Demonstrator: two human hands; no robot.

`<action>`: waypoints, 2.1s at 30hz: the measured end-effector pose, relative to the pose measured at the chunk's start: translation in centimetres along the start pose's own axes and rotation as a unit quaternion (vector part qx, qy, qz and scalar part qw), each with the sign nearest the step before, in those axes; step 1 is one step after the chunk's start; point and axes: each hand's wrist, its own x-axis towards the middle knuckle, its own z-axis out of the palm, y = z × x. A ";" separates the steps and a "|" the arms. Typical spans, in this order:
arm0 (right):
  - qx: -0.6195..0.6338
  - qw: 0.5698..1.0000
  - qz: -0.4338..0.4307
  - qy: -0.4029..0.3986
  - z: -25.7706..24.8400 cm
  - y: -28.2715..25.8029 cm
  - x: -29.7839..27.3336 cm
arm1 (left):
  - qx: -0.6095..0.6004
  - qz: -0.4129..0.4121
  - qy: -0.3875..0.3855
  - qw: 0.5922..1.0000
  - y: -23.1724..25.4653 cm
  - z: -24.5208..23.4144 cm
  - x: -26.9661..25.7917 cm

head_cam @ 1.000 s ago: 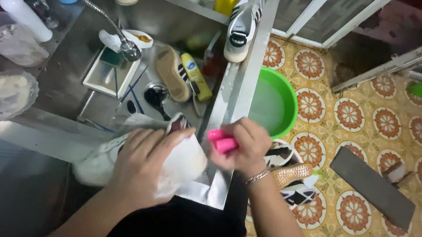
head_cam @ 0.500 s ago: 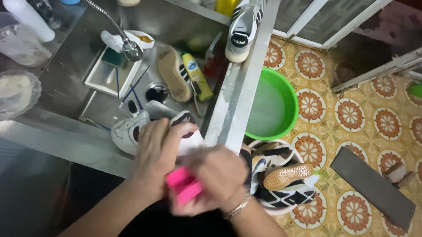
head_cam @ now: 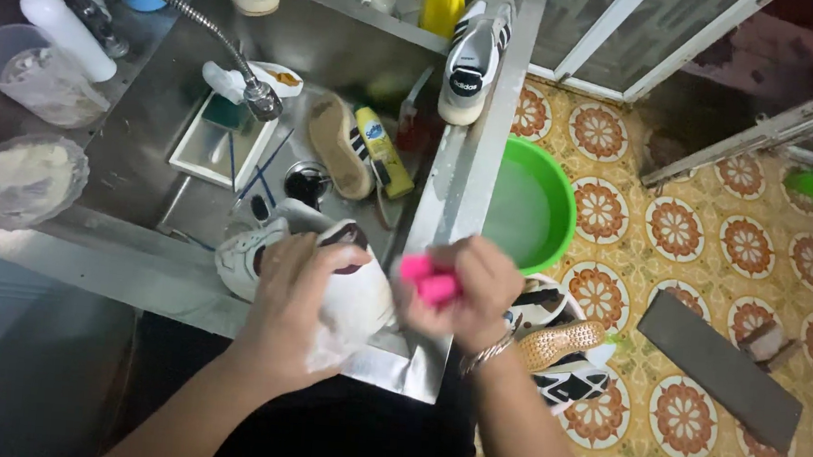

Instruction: Cleaning white sneakers at a sink using a brush and foam cleaner.

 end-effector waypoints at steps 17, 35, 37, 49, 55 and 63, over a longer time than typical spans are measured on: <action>0.043 0.996 -0.074 -0.030 0.5 -5.3 0.0 | -0.043 -0.109 0.004 0.993 -0.5 0.9 -2.1; 0.115 0.989 -0.076 -0.054 1.6 -5.1 0.5 | 0.047 -0.103 0.016 0.993 0.0 -0.4 -2.8; 0.094 0.995 -0.041 -0.015 2.2 -3.1 0.2 | -0.018 -0.117 0.026 0.993 0.1 -0.8 -2.8; 0.132 0.991 -0.029 0.004 3.2 -3.0 0.7 | -0.032 -0.114 0.077 0.990 -0.3 -0.8 -2.0; 0.104 0.994 -0.020 -0.027 3.7 -0.9 0.1 | -0.046 -0.129 0.090 0.986 0.0 -1.4 -2.2; 0.134 0.988 -0.065 -0.033 3.3 -4.8 1.6 | -0.044 -0.136 0.100 0.985 -0.4 -1.8 -2.8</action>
